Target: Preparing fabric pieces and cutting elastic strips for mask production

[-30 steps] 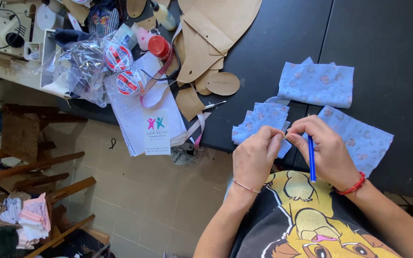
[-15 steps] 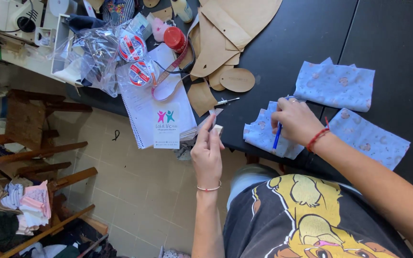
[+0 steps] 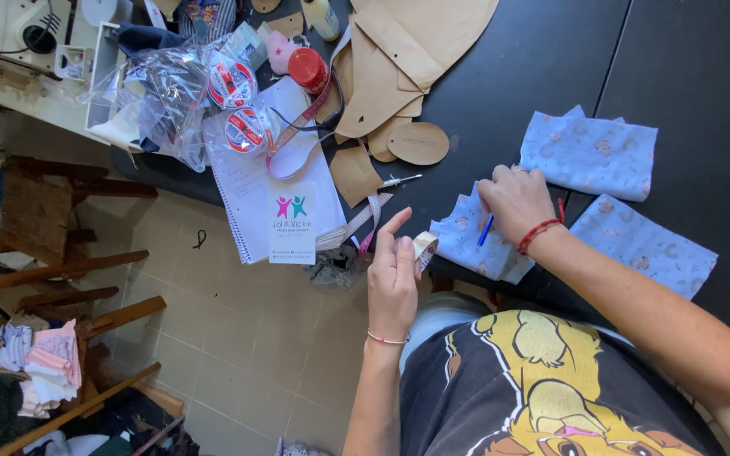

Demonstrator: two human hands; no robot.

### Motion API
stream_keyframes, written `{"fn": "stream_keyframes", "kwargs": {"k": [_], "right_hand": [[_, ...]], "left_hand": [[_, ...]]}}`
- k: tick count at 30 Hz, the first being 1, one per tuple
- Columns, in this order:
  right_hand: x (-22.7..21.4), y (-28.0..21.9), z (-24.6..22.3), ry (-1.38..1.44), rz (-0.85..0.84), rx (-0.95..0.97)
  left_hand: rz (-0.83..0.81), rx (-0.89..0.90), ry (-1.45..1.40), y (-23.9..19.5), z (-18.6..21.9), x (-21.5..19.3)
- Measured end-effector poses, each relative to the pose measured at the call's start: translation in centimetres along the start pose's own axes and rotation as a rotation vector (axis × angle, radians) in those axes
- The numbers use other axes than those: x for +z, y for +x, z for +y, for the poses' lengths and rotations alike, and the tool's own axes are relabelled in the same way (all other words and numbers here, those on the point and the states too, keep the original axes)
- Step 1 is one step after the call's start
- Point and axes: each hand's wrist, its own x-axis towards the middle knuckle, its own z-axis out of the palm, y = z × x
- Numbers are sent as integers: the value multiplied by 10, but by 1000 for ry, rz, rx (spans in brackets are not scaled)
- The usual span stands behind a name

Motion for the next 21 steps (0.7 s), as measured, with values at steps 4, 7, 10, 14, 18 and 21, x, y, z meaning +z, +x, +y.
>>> {"fn": "stream_keyframes", "kwargs": {"k": [4, 7, 10, 14, 18, 21], "right_hand": [[-49, -23, 4, 172, 88, 26], [-100, -49, 2, 1126, 125, -80], [-140, -78, -9, 1492, 175, -29], [-171, -92, -29, 1480, 437, -25], [-154, -80, -22, 1589, 582, -76], [-145, -82, -20, 1692, 623, -27]], "left_hand": [[-77, 30, -26, 1, 9, 6], [-135, 65, -64, -2, 14, 11], [-220, 110, -83, -5, 27, 23], [-325, 93, 22, -12, 43, 37], [-310, 172, -64, -16, 47, 50], [-303, 169, -102, -17, 42, 57]]}}
